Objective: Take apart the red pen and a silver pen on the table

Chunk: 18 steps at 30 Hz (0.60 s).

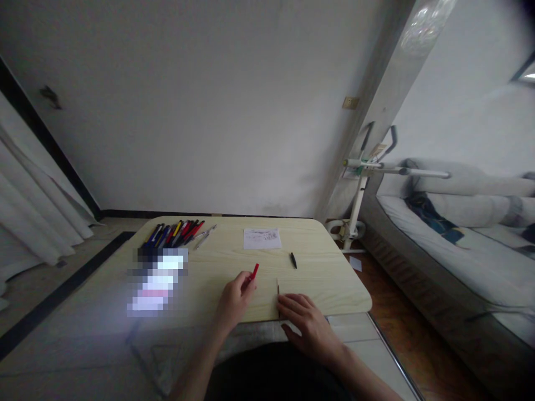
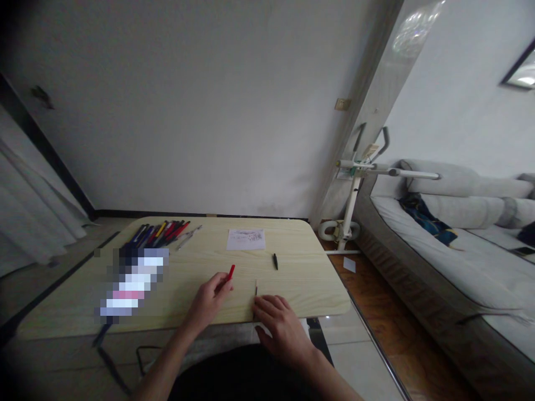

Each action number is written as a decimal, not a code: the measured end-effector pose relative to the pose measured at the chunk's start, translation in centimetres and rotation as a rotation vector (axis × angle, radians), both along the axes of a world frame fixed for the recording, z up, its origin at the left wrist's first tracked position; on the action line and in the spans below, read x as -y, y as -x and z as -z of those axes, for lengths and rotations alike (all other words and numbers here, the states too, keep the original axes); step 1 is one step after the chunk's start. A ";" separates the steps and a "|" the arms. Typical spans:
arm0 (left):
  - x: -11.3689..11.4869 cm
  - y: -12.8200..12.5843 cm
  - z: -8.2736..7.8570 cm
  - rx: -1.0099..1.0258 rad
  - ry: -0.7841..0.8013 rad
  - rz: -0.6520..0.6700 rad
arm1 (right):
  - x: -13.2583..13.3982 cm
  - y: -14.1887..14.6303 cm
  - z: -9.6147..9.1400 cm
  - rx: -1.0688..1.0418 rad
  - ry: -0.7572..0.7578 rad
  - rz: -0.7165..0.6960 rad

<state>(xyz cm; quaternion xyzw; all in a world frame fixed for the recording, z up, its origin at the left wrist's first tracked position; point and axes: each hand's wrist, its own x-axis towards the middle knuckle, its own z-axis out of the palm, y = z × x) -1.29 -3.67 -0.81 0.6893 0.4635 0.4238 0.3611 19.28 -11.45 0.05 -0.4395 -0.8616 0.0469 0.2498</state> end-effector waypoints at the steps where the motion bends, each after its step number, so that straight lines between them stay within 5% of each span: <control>1: 0.0 0.0 0.0 -0.001 0.002 -0.003 | -0.1 0.0 0.2 -0.007 -0.010 0.003; 12: 0.0 -0.1 -0.3 -0.020 -0.021 -0.015 | -0.1 0.8 0.8 -0.121 -0.062 -0.041; 18: 0.0 -0.1 -0.3 -0.025 -0.021 -0.012 | -1.9 0.6 0.0 -0.681 0.029 0.236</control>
